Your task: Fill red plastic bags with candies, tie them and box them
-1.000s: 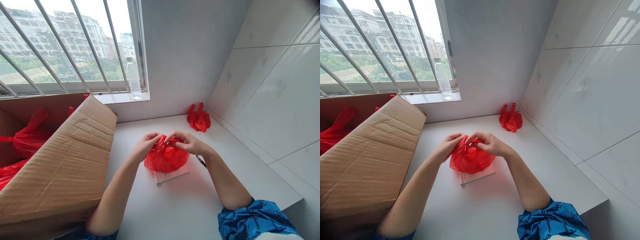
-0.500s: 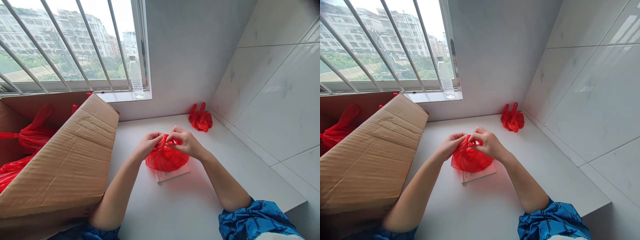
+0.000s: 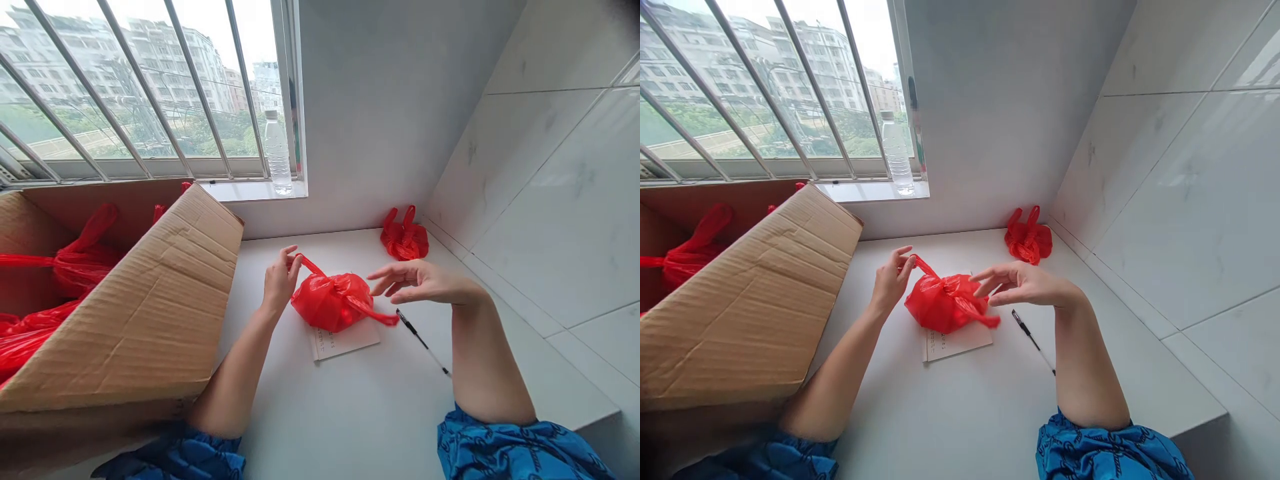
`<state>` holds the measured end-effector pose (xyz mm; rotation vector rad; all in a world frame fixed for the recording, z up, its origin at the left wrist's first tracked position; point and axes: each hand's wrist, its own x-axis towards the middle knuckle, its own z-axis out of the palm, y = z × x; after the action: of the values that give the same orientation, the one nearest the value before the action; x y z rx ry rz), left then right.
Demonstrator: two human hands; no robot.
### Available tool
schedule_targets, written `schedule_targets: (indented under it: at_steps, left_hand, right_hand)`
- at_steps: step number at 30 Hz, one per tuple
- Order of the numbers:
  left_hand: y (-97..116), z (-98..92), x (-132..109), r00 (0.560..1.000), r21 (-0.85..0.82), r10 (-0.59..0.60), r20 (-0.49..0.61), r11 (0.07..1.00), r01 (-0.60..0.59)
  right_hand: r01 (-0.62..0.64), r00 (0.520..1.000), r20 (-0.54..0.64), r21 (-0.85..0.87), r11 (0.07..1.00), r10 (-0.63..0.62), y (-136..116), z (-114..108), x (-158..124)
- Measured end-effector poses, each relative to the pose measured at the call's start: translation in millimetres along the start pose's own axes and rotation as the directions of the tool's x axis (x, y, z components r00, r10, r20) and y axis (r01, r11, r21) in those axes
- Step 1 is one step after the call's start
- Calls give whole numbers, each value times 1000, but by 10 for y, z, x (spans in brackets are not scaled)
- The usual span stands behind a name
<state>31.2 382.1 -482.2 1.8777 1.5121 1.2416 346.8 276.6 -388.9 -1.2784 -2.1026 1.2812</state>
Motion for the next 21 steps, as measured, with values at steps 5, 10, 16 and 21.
schedule_targets:
  at_steps: [5,10,16,21]
  left_hand:
    - [183,-185,-227,945,204,-148,290,975,90]
    - [334,-67,-518,861,127,189,473,952,-279]
    - [125,277,-670,856,171,387,342,870,-462]
    - [-8,419,-727,884,355,291,367,834,-422]
  right_hand:
    - [-271,929,-323,-254,928,182,339,176,111]
    - [-10,973,-204,-496,868,-106,377,801,389]
    - [148,880,-377,-361,921,-289,572,1124,776]
    - [31,859,-438,-474,880,-266,777,1247,908]
